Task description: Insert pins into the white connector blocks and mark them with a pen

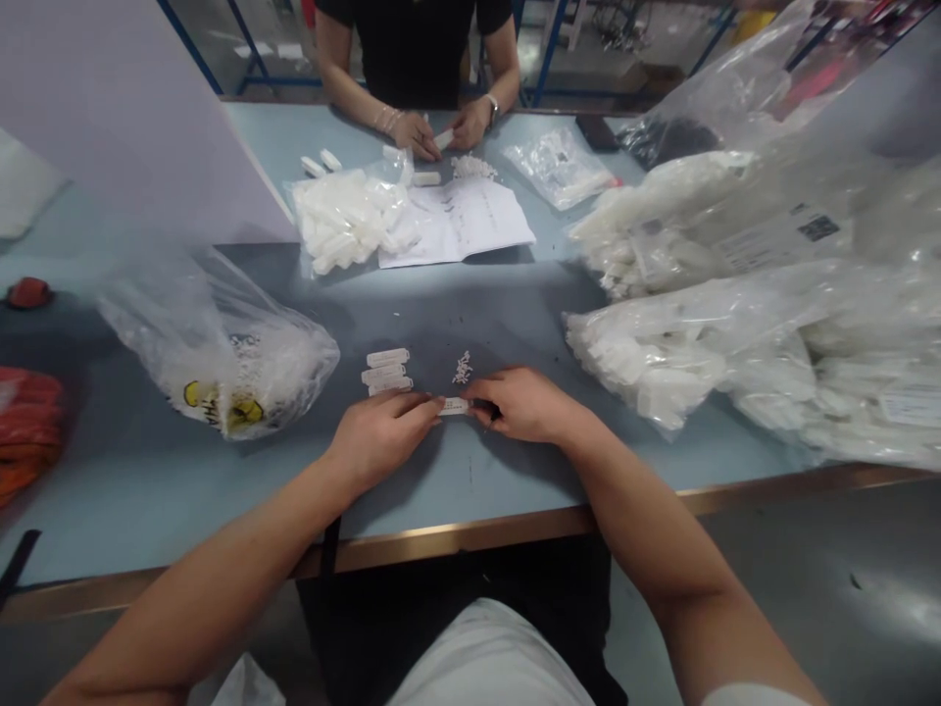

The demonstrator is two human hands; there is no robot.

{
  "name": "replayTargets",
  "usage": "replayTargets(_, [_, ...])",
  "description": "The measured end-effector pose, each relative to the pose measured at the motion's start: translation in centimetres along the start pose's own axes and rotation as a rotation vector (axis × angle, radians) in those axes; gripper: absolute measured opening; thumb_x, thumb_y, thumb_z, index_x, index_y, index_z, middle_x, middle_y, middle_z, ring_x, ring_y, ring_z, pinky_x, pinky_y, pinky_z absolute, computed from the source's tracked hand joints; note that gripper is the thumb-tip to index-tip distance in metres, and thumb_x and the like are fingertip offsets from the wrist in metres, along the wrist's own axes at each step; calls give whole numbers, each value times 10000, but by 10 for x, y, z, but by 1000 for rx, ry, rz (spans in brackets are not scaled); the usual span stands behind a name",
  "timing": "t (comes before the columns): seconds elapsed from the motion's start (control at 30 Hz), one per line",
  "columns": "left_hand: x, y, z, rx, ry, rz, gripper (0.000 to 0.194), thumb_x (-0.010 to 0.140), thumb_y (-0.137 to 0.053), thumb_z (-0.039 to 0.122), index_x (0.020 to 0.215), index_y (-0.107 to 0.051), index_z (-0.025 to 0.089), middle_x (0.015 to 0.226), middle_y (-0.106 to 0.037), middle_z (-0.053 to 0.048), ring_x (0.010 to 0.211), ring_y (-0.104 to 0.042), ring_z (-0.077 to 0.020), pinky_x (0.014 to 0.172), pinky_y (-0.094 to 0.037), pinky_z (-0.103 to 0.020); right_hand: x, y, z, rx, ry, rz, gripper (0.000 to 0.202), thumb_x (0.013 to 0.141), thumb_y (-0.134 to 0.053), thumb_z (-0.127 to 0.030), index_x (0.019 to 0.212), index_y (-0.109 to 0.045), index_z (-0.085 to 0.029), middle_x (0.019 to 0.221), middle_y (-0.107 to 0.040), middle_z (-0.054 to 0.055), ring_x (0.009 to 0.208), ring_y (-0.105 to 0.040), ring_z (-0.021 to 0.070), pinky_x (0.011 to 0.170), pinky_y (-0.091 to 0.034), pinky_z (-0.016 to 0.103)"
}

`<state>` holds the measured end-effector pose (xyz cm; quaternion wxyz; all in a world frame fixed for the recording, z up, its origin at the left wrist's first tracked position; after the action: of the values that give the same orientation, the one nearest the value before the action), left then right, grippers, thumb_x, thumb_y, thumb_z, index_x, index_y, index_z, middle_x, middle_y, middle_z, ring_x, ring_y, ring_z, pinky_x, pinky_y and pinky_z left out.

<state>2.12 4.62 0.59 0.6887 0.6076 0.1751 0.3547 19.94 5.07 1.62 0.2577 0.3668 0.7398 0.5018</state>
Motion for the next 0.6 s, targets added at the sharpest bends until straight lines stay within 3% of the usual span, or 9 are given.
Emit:
replayTargets(0.17, [2,1,8,61,-66,-23,277,918,-443,243,1111,-640,263,1065,-711,-49,906,-645,-205,732,-526,-329,0,-2,1,0,8,-16,164,821,-561,-207,941,-669,-237,789,-698,4,682,-591,140,643,-341,249])
replayTargets(0.27, [3,1,8,34,-30,-16,252,920,-451,280,1064,-656,256,1031,-717,-54,907,-642,-207,751,-521,-335,0,-2,1,0,6,-30,181,812,-565,-206,963,-660,-233,795,-698,7,683,-591,141,634,-336,244])
replayTargets(0.37, [3,1,6,17,15,-17,290,918,-461,341,1142,-625,256,1005,-717,-66,911,-636,-215,748,-513,-337,-1,-1,1,3,9,-29,209,810,-559,-193,991,-651,-244,825,-703,3,698,-598,141,637,-339,242])
replayTargets(0.6, [1,-4,8,56,-32,-55,310,925,-437,310,1179,-616,324,1085,-689,-38,915,-622,-195,714,-481,-289,-1,1,2,48,-2,-11,193,814,-575,-198,979,-669,-229,823,-705,18,710,-602,147,641,-358,238])
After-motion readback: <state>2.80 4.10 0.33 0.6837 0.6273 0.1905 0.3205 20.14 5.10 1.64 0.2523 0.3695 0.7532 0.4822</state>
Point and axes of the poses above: each hand's wrist, its own x-axis towards the middle knuckle, its own y-axis out of the back of the hand, z = x × y, the point moved 5 cm from there along x, towards the middle knuckle
